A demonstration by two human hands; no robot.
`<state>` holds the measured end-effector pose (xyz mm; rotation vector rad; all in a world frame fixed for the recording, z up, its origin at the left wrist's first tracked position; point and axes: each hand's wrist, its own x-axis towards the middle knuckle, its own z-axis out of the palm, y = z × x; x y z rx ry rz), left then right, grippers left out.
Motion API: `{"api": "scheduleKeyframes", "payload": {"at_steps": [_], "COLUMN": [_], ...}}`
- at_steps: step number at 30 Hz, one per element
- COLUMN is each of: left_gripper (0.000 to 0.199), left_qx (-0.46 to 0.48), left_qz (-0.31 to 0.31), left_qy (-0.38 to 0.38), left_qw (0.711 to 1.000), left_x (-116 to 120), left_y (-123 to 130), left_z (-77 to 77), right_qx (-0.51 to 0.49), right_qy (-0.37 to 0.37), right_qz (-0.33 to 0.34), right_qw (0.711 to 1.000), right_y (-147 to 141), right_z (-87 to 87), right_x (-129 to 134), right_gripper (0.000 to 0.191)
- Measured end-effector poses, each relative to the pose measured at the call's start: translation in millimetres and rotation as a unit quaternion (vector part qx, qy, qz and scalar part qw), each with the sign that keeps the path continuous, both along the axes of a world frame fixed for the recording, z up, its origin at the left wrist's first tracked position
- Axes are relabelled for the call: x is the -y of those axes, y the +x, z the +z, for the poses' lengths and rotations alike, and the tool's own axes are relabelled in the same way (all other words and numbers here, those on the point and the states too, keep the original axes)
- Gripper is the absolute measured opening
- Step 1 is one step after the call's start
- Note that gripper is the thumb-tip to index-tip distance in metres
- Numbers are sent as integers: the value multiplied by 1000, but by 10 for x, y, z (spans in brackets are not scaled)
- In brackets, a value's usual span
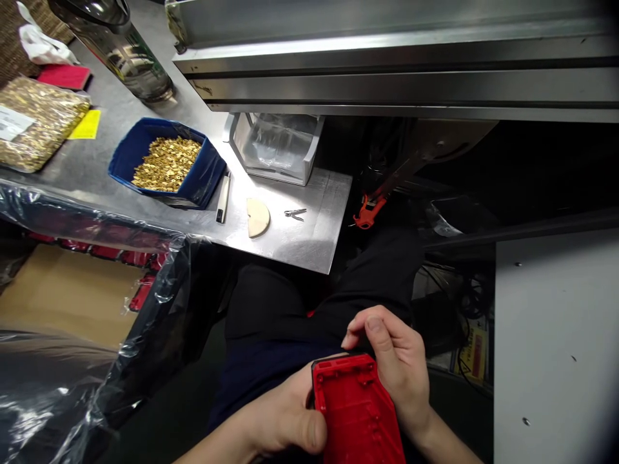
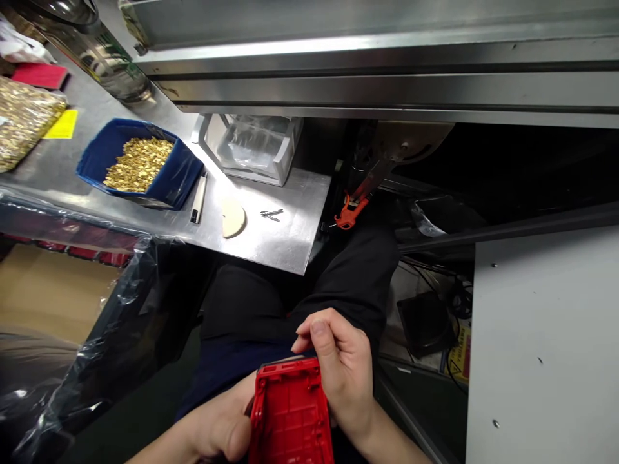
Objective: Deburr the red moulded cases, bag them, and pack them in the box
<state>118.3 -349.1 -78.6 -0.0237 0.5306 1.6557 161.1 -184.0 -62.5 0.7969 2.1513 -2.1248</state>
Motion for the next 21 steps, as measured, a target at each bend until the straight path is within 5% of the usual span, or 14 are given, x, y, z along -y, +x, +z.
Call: {"api": "scheduleKeyframes", "payload": {"at_steps": [2,7,9,13,17,21], "left_gripper": [94,95,98,93,83,79], "left_qx": [-10,-19,-24,-9,3,-12], "left_qz": [6,-14,-32,-57,-59,-66], "left_qy": [-2,-16,-19,-3,19,45], "left_qw": [1000,1000,999,998,998,997], "left_x": [5,-4,-16,-21,-25,-50], "left_y": [4,5,-4,0,29,27], "left_z": [-6,2,21,21,-28,-36], "right_qx": [11,-12,-18,25,22,1], "right_qy": [-8,152,159,42,-106,-99], "right_qz": [-3,-99,-96,55,237,327], "right_qw": [1000,983,982,997,965,940], "right_y": [16,44,28,-42,-128,-173], "right_z": [-11,-77,-84,-15,113,185], "right_x": [7,-48,-127,-310,-372,-324], "right_gripper": [35,37,35,21,25,26]}}
